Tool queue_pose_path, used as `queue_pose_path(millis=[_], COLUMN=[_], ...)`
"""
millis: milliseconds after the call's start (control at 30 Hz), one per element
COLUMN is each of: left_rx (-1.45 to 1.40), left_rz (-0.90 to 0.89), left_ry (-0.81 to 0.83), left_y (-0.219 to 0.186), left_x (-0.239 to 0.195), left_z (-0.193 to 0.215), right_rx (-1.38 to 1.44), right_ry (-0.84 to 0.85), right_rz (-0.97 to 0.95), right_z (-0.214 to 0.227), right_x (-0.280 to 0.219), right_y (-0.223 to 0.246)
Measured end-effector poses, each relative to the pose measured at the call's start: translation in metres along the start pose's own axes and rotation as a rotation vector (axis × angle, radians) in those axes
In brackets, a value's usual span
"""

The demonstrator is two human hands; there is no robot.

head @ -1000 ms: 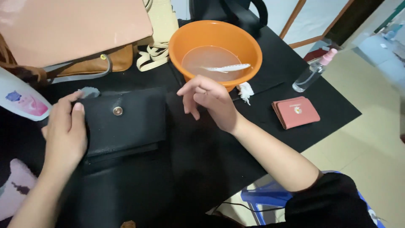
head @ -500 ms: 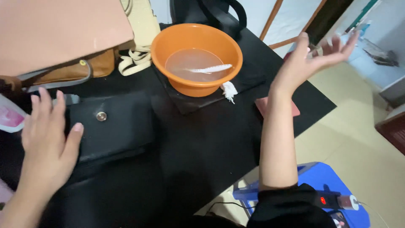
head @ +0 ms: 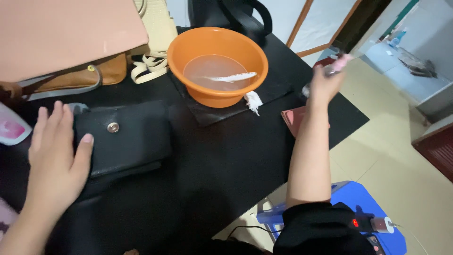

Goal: Cleaning a small black leather wallet using a spray cleaner and a microfiber cloth.

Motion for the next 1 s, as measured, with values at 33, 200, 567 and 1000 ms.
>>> queue_pose_path(millis=[33, 200, 567, 1000], left_rx=[0.012, 0.071, 0.111, 0.068], left_rz=[-0.037, -0.098, 0.146, 0.06], left_ry=[-0.027, -0.098, 0.049, -0.02], left_y=[0.002, 0.004, -0.005, -0.013], left_x=[-0.003, -0.005, -0.001, -0.003], left_z=[0.002, 0.0, 0.011, 0.019], right_rx=[0.228, 0.786, 0.454, -0.323], right_ry=[-0.11, -0.021, 1.089, 1.699], right_rz=[0.164, 0.44, 1.112, 1.031], right_z=[0.004, 0.03, 0.019, -0.021], right_x=[0.007, -0.065, -0.342, -0.416], right_y=[0.005, 0.105, 0.289, 0.228])
Point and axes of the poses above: each hand's wrist, its own x-axis towards the middle knuckle, its own z-axis out of the back of the hand, y = z × x, the point moved 10 cm from there along x, towards the middle knuckle, and after that the axes turned 7 degrees about -y, right-handed, at the moved point
